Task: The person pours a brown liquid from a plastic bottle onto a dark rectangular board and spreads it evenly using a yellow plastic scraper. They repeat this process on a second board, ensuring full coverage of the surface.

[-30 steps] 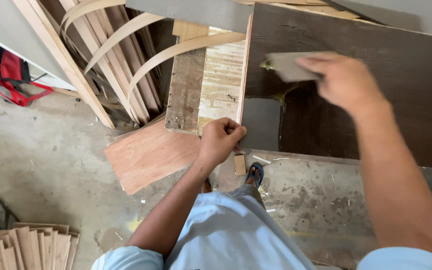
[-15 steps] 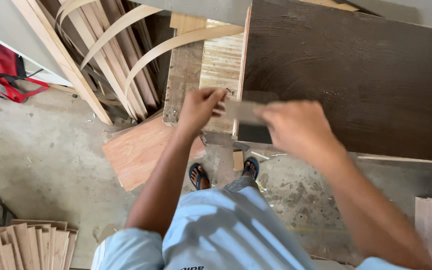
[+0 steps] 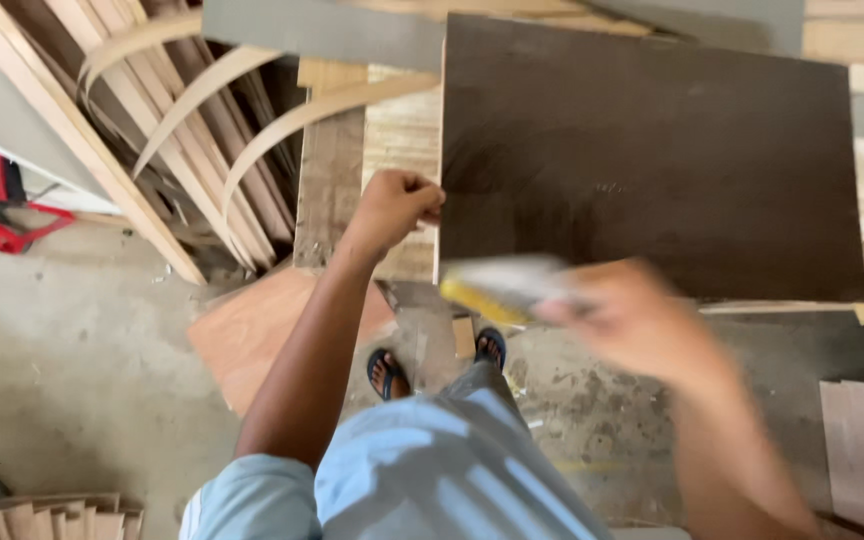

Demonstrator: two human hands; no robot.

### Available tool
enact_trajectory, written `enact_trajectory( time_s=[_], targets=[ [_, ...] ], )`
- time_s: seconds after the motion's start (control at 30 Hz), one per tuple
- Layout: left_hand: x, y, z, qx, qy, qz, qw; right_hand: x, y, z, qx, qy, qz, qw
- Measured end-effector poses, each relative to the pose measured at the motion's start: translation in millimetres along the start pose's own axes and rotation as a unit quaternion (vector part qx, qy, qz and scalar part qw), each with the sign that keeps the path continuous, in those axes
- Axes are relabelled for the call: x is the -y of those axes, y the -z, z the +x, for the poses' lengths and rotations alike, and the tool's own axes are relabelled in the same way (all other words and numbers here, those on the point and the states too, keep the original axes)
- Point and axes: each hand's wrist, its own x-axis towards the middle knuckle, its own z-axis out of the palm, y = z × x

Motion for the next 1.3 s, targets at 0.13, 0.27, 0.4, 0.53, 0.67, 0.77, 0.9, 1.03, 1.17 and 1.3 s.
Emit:
enact_trajectory(
  time_s=[0.13, 0.27, 0.4, 0.53, 0.67, 0.77, 0.9, 1.03, 1.17, 1.3],
  targets=[
    [-26, -8, -16, -0.008, 0.088, 0.041, 0.995, -64, 69, -20, -0.181, -0.216, 0.136, 0.950],
    [-25, -12, -14, -0.030, 0.079, 0.031, 0.996, -203, 88, 40, -0.336, -0.004, -0.082, 0.938],
    [-31, -15, -20, -0.044, 0.082, 0.020, 0.996, -234, 67, 114, -0.347, -0.073, -0.249, 0.901],
    [-36, -17, -20, -0.047, 0.093, 0.030, 0.994, -221, 86, 116, -0.259, -0.006, -0.237, 0.936],
    [-37, -17, -21, -0.049, 0.101, 0.065, 0.992, -259, 99, 144, -0.293, 0.048, -0.292, 0.909],
    [-38, -19, -22, -0.062, 0.106, 0.072, 0.990, -283, 80, 146, -0.265, 0.044, -0.214, 0.939],
    [-38, -20, -23, -0.061, 0.116, 0.043, 0.990, -282, 106, 141, -0.144, -0.221, -0.239, 0.935],
    [-28, -18, -18, -0.070, 0.115, 0.015, 0.991, -248, 97, 191, -0.193, -0.159, -0.273, 0.929],
    [-13, -17, -15, -0.070, 0.083, -0.034, 0.994, -133, 89, 228, -0.198, -0.142, -0.138, 0.960],
    [-3, -16, -12, -0.061, 0.071, -0.077, 0.993, -48, 80, 264, -0.199, -0.137, -0.080, 0.967]
  ],
)
